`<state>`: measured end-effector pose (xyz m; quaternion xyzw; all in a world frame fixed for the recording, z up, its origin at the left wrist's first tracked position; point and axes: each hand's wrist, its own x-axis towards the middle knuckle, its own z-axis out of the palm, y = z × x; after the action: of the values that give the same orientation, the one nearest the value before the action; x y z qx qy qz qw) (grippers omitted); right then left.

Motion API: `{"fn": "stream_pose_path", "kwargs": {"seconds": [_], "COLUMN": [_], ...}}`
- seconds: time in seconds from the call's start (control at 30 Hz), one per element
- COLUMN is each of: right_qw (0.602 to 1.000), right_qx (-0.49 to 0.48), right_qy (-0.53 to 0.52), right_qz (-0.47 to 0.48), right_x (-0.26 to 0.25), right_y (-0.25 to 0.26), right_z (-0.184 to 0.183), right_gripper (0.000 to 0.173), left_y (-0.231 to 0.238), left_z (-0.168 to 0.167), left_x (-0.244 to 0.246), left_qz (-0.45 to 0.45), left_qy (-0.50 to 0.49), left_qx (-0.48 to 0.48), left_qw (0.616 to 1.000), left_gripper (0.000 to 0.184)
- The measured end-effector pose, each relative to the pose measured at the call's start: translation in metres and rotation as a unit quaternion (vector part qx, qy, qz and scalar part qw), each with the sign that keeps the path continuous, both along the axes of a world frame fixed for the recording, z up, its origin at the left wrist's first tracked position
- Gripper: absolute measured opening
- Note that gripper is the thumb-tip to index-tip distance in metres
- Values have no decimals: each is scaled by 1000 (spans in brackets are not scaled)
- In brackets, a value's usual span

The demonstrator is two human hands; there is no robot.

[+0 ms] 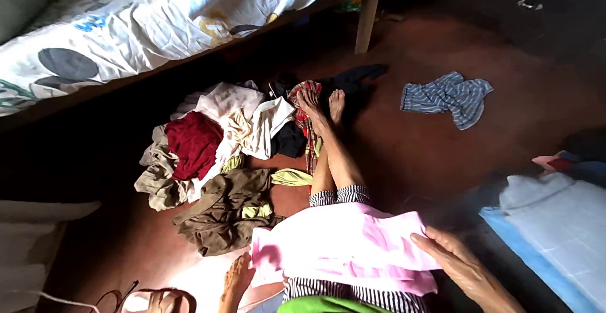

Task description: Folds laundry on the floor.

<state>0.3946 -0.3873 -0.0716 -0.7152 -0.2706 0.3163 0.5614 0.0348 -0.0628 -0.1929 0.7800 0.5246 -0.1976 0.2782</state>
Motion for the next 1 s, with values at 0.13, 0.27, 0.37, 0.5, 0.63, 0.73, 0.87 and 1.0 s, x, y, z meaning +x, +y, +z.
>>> {"fn": "stream_pose_path", "kwargs": {"seconds": [0.13, 0.27, 0.37, 0.5, 0.63, 0.73, 0.87, 1.0], "right_qw": [997, 941, 916, 908, 872, 835, 836, 952], "right_qx": [-43, -225, -186, -81, -32, -76, -98, -40], "right_qy": [-39, -254, -353, -410, -475, -485, -422, -48], "right_qz": [-52, 0, -31, -24, 112, 251, 336, 300], "right_x": [-2, 3, -10, -51, -106, -132, -130, -106], "right_y": [-5, -10, 7, 56, 87, 89, 85, 88], "right_z": [-5, -11, 1, 4, -25, -50, -55, -25], "right_gripper": [21, 51, 38, 29, 29, 34, 40, 48], "left_y": [-15, -23, -43, -95, -99, -67, -40, -61], "left_z": [16, 6, 9, 8, -10, -19, 58, 117], "left_x": [39, 35, 33, 53, 67, 71, 80, 95], "left_qz": [-5, 106, 133, 279, 438, 611, 502, 98], "left_qy": [-225, -130, -4, -242, -406, -398, -501, -484], "left_qx": [44, 10, -249, -262, -262, -190, 65, 362], "left_qw": [973, 986, 959, 891, 758, 658, 702, 791], "left_gripper": [34, 45, 79, 61, 39, 17, 33, 28]}}
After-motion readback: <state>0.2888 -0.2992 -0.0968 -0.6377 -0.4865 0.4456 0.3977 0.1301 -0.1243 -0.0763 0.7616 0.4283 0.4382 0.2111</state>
